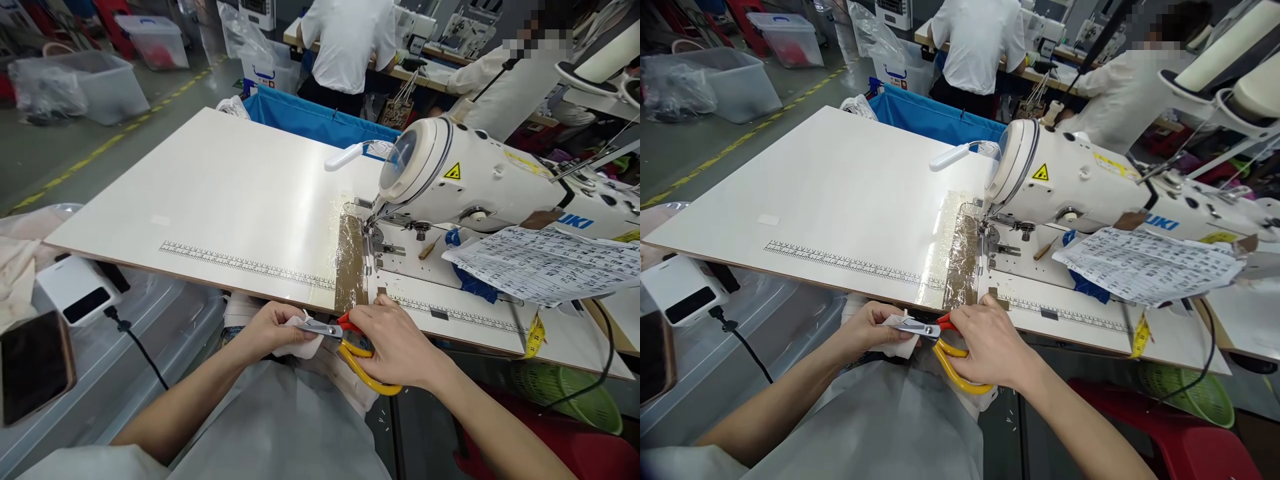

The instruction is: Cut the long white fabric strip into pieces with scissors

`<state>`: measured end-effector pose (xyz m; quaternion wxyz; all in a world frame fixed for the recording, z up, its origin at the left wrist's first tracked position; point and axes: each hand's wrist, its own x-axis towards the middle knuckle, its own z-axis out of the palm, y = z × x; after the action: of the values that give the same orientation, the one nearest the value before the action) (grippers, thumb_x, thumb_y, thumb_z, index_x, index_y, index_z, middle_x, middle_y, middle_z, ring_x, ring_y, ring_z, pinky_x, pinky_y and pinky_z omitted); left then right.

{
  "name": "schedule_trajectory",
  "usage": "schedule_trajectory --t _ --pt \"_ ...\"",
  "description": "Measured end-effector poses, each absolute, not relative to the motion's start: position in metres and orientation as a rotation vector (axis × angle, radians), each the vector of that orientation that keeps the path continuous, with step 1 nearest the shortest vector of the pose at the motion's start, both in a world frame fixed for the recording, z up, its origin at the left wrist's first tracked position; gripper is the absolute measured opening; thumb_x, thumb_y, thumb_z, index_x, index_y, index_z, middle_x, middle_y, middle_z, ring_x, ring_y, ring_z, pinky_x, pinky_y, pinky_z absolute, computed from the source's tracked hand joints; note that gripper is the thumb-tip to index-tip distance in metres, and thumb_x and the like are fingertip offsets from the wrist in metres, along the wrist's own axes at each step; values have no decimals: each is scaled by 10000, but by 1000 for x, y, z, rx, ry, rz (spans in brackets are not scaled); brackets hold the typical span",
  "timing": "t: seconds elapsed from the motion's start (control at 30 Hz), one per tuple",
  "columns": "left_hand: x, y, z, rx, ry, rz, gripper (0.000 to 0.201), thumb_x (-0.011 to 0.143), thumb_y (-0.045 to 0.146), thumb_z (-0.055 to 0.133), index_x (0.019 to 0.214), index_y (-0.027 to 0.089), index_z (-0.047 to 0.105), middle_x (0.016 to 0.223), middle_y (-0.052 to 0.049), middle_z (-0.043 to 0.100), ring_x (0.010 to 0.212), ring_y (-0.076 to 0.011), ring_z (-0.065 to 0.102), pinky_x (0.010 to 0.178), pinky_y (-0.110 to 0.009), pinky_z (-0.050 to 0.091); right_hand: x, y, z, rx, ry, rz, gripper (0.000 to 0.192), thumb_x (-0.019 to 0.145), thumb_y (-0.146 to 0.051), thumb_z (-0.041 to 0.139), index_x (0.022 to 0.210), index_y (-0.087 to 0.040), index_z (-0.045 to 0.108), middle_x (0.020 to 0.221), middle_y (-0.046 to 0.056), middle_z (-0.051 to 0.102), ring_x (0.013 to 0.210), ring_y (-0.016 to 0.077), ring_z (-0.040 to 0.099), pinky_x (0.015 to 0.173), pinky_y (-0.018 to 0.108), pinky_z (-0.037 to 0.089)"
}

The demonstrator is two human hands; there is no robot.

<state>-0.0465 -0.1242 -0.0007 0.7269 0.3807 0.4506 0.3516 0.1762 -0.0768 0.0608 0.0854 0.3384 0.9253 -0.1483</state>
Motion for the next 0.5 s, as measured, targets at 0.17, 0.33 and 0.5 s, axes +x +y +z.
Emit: schedule_trajectory --t 0.17,0.33,0.5 --pt "-49 -125 1 858 988 755 336 632 432 795 651 106 715 562 -19 551 555 -106 442 508 -213 320 173 -73 57 992 2764 -469 241 811 -359 516 664 -203 406 579 -34 481 500 109 329 676 298 276" --pt "-50 -127 -3 794 979 723 338 647 437 790 700 108 736 561 -19 561 521 -98 436 489 -215 306 174 -73 53 1001 2772 -528 305 819 -292 513 596 -205 323 524 -54 412 466 92 242 644 290 292" --pt "-46 -127 -7 800 990 700 350 631 444 800 710 111 729 609 -44 619 553 -124 505 505 -219 361 181 -74 48 1127 2757 -738 367 869 -411 489 608 -213 325 538 -45 419 510 115 353 595 267 323"
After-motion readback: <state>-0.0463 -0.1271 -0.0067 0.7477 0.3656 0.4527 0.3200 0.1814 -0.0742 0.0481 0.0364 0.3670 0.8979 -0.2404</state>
